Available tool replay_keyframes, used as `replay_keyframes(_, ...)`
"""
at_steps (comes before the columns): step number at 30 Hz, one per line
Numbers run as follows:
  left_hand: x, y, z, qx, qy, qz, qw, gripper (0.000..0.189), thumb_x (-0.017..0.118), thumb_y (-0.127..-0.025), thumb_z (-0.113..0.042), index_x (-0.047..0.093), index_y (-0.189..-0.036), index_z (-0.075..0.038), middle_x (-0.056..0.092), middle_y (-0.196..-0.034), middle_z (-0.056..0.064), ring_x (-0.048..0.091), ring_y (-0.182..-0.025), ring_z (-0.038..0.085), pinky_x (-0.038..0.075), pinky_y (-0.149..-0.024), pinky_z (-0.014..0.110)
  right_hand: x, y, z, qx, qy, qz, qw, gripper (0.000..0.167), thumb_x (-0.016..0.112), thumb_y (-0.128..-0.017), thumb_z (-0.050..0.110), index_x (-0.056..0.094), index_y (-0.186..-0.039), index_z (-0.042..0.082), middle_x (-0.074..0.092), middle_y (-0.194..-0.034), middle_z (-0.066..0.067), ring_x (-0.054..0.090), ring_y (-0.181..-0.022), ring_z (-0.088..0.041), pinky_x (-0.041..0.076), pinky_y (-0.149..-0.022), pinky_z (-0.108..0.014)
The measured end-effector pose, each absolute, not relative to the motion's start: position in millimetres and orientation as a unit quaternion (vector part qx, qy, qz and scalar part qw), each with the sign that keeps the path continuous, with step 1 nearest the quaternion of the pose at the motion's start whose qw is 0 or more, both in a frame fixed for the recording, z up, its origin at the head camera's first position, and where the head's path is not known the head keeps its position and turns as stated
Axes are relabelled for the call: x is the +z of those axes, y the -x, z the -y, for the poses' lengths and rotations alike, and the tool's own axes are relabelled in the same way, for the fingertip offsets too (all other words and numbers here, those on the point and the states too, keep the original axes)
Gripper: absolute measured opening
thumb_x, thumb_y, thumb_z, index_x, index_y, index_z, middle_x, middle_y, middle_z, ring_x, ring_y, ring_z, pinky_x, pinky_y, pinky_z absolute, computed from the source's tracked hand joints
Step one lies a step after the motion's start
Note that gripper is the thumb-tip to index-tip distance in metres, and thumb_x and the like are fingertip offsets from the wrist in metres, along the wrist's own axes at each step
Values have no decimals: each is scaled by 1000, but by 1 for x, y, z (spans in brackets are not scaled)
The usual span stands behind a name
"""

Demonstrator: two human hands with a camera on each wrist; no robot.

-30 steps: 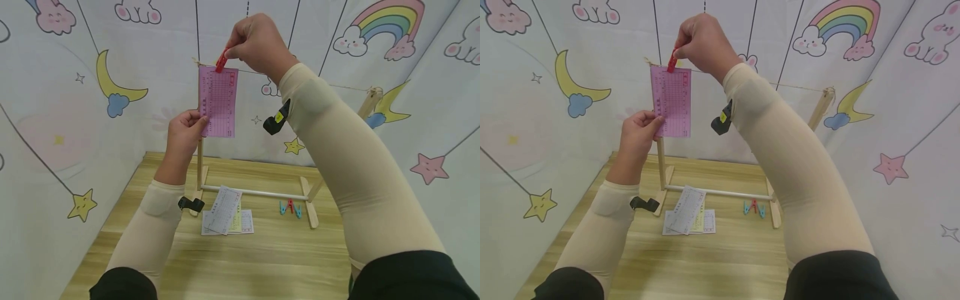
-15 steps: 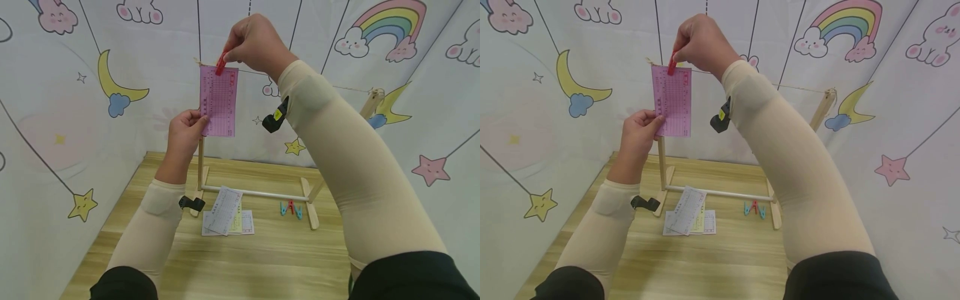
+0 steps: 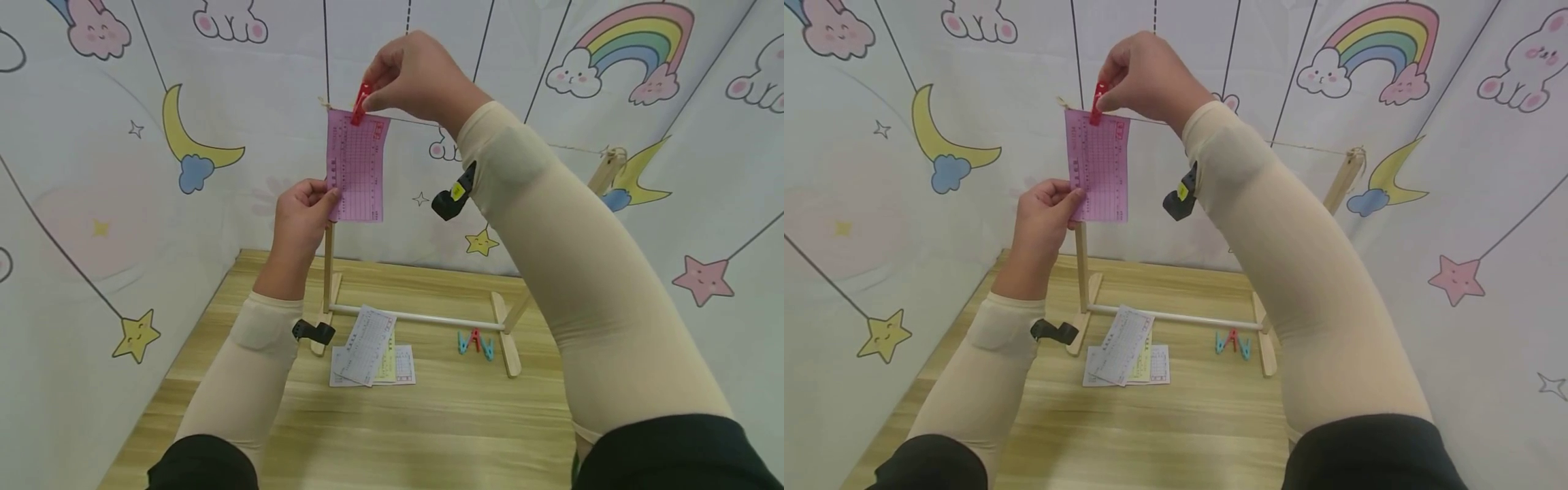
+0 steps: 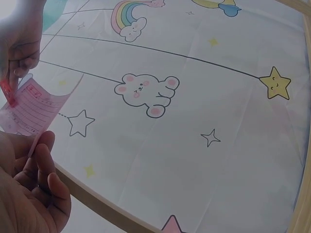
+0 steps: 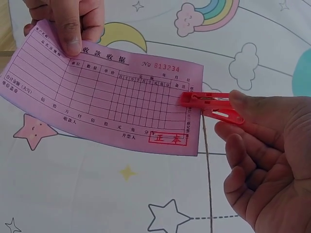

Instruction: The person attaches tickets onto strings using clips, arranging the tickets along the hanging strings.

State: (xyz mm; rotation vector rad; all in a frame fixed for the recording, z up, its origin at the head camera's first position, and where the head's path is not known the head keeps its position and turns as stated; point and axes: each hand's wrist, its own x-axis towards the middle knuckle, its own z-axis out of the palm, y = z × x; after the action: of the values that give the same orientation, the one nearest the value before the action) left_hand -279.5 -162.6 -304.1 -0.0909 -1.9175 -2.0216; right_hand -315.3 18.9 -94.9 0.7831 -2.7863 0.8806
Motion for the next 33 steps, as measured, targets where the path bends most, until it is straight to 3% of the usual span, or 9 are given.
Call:
replay_keyframes(14,-307,276,161,-708,33,684,171,23,71,-101,-26,70,-112,-6,71,-101,9,65,-83,17,55,-69,23,-97,314,-24,282,-245,926,53,50,75,-97,32,62,-143,19,69,-127,-2,60,-116,-18,47,-107,-27)
replay_keyframes(27,-310,276,161,-709,24,686,163,31,72,-98,-32,71,-118,-9,71,-104,9,66,-86,19,57,-73,28,-98,307,-42,290,-248,920,87,47,74,-97,37,64,-141,22,69,-128,0,60,-119,-16,48,-106,-27)
replay_keyframes(33,-311,272,160,-706,12,689,161,28,73,-98,-32,72,-118,-12,71,-104,9,62,-81,18,55,-70,26,-98,301,-63,299,-246,914,122,42,73,-98,38,68,-136,21,69,-122,1,59,-111,-14,49,-100,-26)
